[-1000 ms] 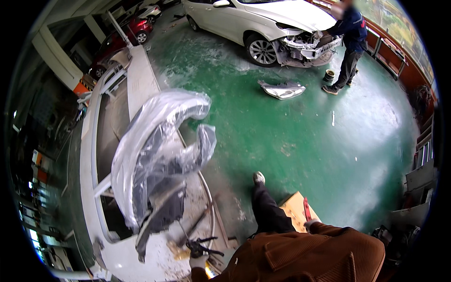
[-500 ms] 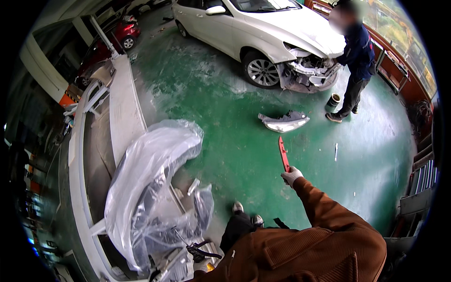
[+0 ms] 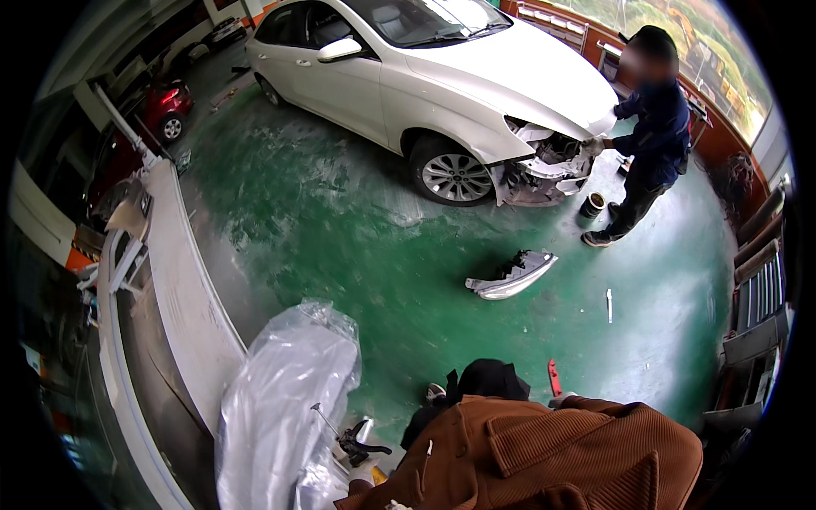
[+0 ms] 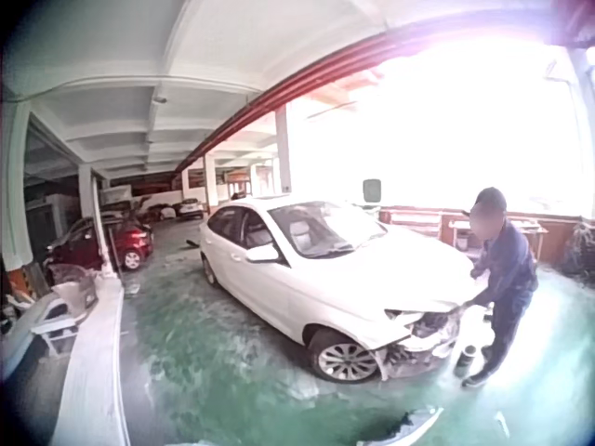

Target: The person uses scissors to trim a red plastic trim piece and then applies sealant to it using a caulking gun. They then attach the trim piece to the rear bumper of a red car, pressing it into place.

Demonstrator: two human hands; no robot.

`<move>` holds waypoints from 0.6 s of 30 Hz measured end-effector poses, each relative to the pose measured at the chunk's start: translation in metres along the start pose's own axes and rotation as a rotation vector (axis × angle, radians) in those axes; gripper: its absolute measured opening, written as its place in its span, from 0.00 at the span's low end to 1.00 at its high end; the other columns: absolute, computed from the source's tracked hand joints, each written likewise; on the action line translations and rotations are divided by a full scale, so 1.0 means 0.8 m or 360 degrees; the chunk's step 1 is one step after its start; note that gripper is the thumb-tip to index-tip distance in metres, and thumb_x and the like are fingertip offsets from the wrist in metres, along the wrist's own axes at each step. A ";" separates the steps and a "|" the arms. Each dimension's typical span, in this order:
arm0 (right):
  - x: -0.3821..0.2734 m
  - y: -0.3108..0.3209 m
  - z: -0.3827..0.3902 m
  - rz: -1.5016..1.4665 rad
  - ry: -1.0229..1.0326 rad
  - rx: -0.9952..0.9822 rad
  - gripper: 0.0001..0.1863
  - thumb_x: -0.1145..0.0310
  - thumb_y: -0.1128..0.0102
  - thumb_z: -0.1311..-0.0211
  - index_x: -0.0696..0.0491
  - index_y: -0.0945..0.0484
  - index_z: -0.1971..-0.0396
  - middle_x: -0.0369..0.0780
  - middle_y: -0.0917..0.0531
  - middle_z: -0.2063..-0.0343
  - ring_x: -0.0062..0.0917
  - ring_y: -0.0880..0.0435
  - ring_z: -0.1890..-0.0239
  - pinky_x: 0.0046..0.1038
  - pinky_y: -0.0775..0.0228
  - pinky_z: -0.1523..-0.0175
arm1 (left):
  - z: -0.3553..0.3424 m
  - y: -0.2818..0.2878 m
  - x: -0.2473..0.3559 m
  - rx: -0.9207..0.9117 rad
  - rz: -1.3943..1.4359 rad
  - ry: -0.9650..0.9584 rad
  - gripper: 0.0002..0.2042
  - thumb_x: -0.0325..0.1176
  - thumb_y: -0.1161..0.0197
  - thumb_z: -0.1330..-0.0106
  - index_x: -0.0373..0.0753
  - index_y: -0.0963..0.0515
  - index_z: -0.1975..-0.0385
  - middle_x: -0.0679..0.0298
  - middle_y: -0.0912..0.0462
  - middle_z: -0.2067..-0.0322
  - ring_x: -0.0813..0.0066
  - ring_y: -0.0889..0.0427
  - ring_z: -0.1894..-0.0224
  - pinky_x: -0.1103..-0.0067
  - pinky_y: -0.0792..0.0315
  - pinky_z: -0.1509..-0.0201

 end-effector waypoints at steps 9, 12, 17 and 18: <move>-0.318 0.202 -0.122 -0.0124 0.0211 -0.0026 0.22 0.48 0.36 0.35 0.53 0.11 0.60 0.40 0.09 0.64 0.31 0.10 0.62 0.35 0.19 0.55 | -0.180 0.038 0.262 0.0110 -0.0087 -0.0007 0.32 0.50 0.18 0.52 0.37 0.15 0.49 0.58 0.10 0.53 0.62 0.12 0.48 0.67 0.22 0.39; -0.462 0.333 -0.102 -0.0948 -0.0002 -0.0026 0.15 0.57 0.32 0.37 0.56 0.14 0.69 0.43 0.13 0.77 0.31 0.14 0.80 0.35 0.20 0.73 | -0.216 0.031 0.353 0.0123 -0.0174 0.0087 0.32 0.50 0.18 0.52 0.37 0.15 0.50 0.57 0.10 0.53 0.62 0.12 0.48 0.67 0.22 0.39; -0.745 0.601 -0.095 -0.0828 0.0475 0.0272 0.10 0.63 0.34 0.39 0.54 0.20 0.71 0.41 0.19 0.84 0.32 0.20 0.87 0.37 0.30 0.83 | -0.270 0.033 0.481 0.0208 -0.0082 0.0153 0.31 0.50 0.18 0.52 0.37 0.15 0.51 0.57 0.10 0.53 0.61 0.12 0.48 0.66 0.22 0.40; -0.787 0.645 -0.097 -0.0704 0.0466 0.0165 0.09 0.64 0.35 0.40 0.54 0.20 0.68 0.40 0.19 0.83 0.32 0.21 0.86 0.38 0.31 0.83 | -0.287 0.027 0.510 0.0197 -0.0073 0.0154 0.31 0.50 0.18 0.52 0.37 0.15 0.51 0.57 0.10 0.53 0.61 0.12 0.48 0.66 0.22 0.40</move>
Point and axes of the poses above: each hand's wrist, its own z-axis away from the middle knuckle, its own y-axis out of the back of the hand, x = y × z, the point moved 10 cm from there along -z, towards the middle knuckle
